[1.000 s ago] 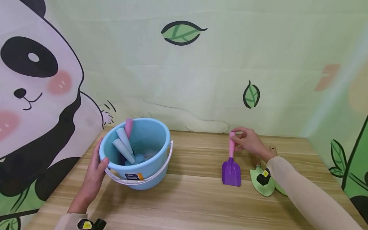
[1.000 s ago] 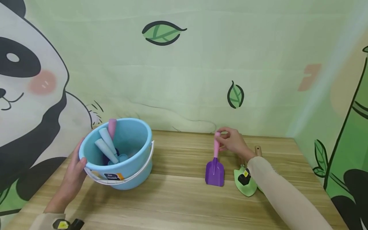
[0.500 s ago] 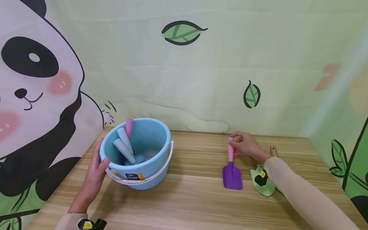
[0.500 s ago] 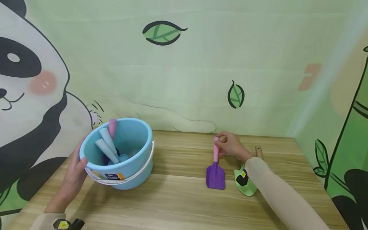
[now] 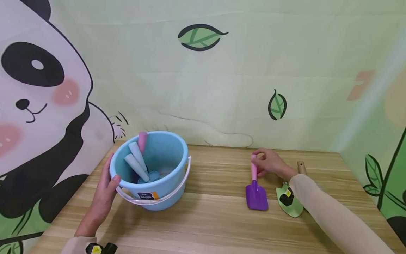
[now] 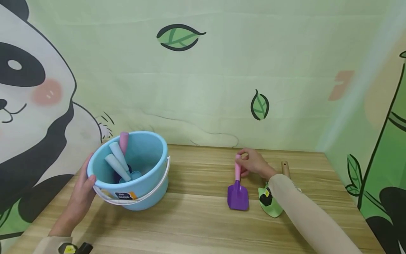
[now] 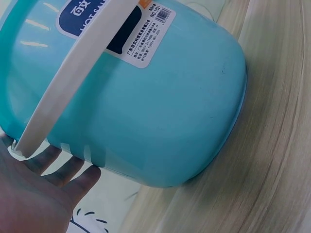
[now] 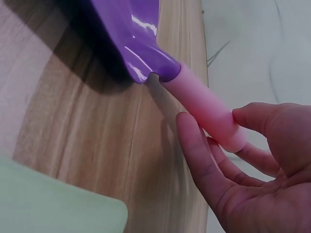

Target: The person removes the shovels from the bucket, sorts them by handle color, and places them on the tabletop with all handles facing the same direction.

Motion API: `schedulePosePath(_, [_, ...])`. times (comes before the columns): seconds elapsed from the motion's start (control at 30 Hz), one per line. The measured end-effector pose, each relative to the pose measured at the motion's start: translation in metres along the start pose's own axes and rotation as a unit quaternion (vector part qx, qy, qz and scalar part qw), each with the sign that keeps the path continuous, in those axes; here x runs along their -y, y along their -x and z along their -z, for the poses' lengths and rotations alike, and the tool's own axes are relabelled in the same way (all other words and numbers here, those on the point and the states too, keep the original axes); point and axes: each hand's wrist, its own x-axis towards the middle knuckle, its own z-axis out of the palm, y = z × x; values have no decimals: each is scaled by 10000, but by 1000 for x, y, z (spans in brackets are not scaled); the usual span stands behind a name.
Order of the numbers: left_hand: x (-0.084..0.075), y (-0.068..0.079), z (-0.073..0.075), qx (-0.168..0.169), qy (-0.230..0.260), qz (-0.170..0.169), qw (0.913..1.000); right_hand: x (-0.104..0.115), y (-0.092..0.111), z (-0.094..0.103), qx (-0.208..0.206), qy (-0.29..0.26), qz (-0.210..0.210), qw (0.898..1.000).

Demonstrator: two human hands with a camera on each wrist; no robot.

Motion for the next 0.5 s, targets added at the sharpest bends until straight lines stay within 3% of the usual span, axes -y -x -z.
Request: schedulePosePath(0.5, [1,0,1,-7,-3,-39,10000,2,-1,-2,77,177,-409,9990])
